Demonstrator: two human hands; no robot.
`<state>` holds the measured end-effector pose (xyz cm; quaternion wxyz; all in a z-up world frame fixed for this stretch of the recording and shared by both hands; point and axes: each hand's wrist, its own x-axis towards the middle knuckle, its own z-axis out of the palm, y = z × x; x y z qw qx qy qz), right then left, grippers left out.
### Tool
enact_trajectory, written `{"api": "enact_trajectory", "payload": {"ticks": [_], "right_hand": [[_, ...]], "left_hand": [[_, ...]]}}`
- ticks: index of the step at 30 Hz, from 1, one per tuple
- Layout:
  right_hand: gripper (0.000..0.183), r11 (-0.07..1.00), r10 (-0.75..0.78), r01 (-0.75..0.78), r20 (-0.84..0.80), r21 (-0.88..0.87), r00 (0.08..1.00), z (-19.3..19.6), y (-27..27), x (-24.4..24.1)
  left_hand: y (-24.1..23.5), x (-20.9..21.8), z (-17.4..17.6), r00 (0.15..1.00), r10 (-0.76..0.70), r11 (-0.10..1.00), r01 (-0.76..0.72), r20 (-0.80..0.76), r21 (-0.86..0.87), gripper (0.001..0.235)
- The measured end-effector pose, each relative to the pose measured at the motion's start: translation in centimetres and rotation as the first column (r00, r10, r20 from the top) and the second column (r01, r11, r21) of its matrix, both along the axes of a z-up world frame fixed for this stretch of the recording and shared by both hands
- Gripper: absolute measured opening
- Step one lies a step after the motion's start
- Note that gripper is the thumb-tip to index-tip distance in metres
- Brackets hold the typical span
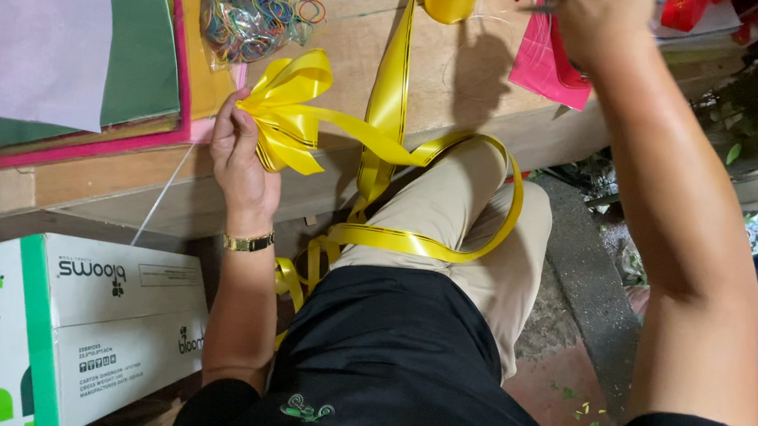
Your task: The person ties a yellow ribbon bow by hand, using shears to cut the ribbon and then repeatedly folding and layering the loops to form the bow shape.
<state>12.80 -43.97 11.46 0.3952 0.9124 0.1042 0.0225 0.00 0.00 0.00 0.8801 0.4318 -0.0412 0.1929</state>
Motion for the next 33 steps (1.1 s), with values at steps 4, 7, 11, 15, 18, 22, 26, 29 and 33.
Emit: {"api": "enact_trajectory", "payload": {"ticks": [4,7,11,15,18,22,26,29,33], "right_hand": [[0.02,0.955,0.209,-0.26,0.296,0.142,0.932,0.9,-2.1,-2.9],[0.032,0.385,0.059,-0.153,0.142,0.91,0.988,4.4,2.2,-9.7],[0.044,-0.177,0.267,-0.258,0.298,0.95,0.916,-3.3,6.2,-16.1],[0.067,-0.638,0.549,0.262,0.188,0.724,0.815,-12.2,12.7,-22.9],[0.08,-0.704,0.7,0.63,0.174,0.328,0.692,-17.8,16.4,-25.6],[0.085,-0.698,0.683,0.625,0.066,0.349,0.727,-14.9,18.7,-25.1],[0.08,-0.772,0.623,0.595,0.074,0.224,0.779,-13.1,19.8,-22.8],[0.077,-0.8,0.59,0.573,0.06,0.176,0.805,-13.4,20.3,-21.8],[0.067,-0.824,0.561,0.553,0.044,0.124,0.826,-14.4,20.4,-21.9]], "left_hand": [[-0.1,-0.2,0.4,1.0,0.011,1.0,-0.011,-0.014,-0.003,0.026],[-0.3,-0.2,0.5,1.0,0.006,1.0,-0.006,-0.007,-0.008,0.026],[-0.9,0.1,-0.5,0.999,-0.017,0.999,0.015,-0.032,-0.048,0.031],[-1.5,0.3,-0.9,1.0,-0.013,1.0,0.013,0.017,-0.003,0.036],[-2.0,-1.0,0.9,0.997,-0.042,0.999,0.043,0.064,-0.016,0.035],[-1.5,-1.5,1.2,0.989,-0.075,0.997,0.071,0.13,0.035,0.035],[-1.7,-1.2,0.7,0.985,-0.088,0.996,0.082,0.15,0.047,0.036],[-1.7,-1.1,0.5,0.982,-0.088,0.995,0.081,0.168,0.051,0.034],[-1.8,-1.3,0.7,0.981,-0.098,0.995,0.094,0.168,0.034,0.033]]}}
